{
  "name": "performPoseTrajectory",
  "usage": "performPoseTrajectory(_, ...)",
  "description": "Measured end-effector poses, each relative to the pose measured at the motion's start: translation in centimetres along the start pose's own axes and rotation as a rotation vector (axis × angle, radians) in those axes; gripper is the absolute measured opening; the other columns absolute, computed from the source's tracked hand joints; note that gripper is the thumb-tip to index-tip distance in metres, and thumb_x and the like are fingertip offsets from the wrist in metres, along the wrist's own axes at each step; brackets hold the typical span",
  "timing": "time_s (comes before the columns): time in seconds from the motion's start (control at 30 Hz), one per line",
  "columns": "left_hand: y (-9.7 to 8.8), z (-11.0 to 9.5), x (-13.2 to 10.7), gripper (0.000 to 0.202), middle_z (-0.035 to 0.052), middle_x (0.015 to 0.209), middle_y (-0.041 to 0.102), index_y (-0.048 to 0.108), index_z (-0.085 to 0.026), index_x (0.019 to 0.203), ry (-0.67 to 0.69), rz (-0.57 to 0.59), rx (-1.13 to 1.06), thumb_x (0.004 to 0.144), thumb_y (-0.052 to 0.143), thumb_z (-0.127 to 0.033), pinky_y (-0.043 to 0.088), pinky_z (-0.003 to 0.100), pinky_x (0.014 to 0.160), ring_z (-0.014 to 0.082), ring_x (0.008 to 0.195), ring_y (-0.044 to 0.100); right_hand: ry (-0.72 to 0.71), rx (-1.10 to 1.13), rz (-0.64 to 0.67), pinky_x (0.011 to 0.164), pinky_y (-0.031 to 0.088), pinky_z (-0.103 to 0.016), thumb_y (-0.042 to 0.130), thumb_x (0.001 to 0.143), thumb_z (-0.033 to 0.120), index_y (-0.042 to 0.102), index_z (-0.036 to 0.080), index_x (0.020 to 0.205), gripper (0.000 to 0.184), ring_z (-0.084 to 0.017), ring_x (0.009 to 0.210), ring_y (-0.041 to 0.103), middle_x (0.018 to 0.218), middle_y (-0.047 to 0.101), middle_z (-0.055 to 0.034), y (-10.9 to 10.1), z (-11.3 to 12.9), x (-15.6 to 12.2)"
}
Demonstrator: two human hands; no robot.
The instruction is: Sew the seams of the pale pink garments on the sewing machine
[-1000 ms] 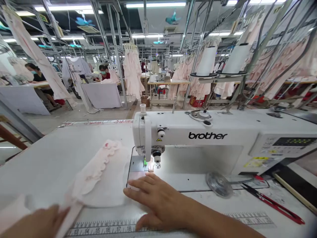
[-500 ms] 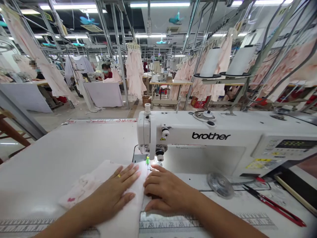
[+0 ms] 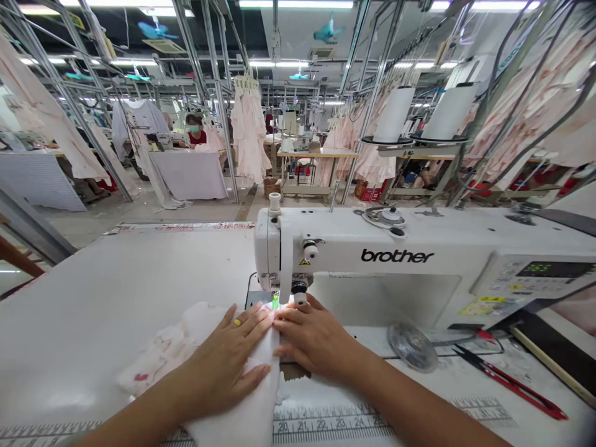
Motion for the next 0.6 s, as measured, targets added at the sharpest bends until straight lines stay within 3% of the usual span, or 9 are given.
performPoseTrajectory(0.2, -0.3, 0.2, 0.9, 0.064, 0.0129, 0.153, 0.038, 0.031, -0.020, 0.150, 0.006, 0.006, -0.048, 0.093, 0.055, -0.035, 0.033, 0.053, 0.114, 0.0310, 0.141, 0.036, 0.031, -0.041, -0.006, 0.111, 0.022, -0.037, 0.050, 0.099, 0.048, 0.063, 0.019, 0.114, 0.035, -0.021, 0.108, 0.054, 0.115, 0.067, -0.0042, 0.1, -0.1, 0.1)
performPoseTrajectory(0.43, 0.2, 0.1, 1.1, 0.063, 0.0161, 0.155, 0.033, 0.029, -0.020, 0.150, -0.047, 0.035, -0.104, 0.094, 0.053, -0.036, 0.028, 0.057, 0.116, 0.0312, 0.144, 0.029, 0.031, -0.029, -0.024, 0.112, 0.021, -0.038, 0.051, 0.099, 0.046, 0.064, 0.022, 0.111, 0.030, -0.020, 0.104, 0.057, 0.109, 0.069, -0.0037, 0.4, -0.5, 0.1)
performPoseTrajectory(0.6, -0.6, -0.7, 1.5, 0.066, 0.0193, 0.153, 0.035, 0.028, -0.016, 0.150, -0.068, 0.070, -0.156, 0.093, 0.053, -0.038, 0.026, 0.057, 0.116, 0.0326, 0.145, 0.025, -0.002, 0.050, -0.036, 0.110, 0.022, -0.040, 0.054, 0.099, 0.035, 0.062, 0.024, 0.115, 0.022, -0.022, 0.108, 0.055, 0.111, 0.067, -0.0031, 0.0, -0.2, -0.1)
Point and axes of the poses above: each hand's wrist, its own x-axis towards the middle knuckle, its own y-axis out of the palm, z = x × y, the point moved 1 cm from there along x, towards the middle knuckle
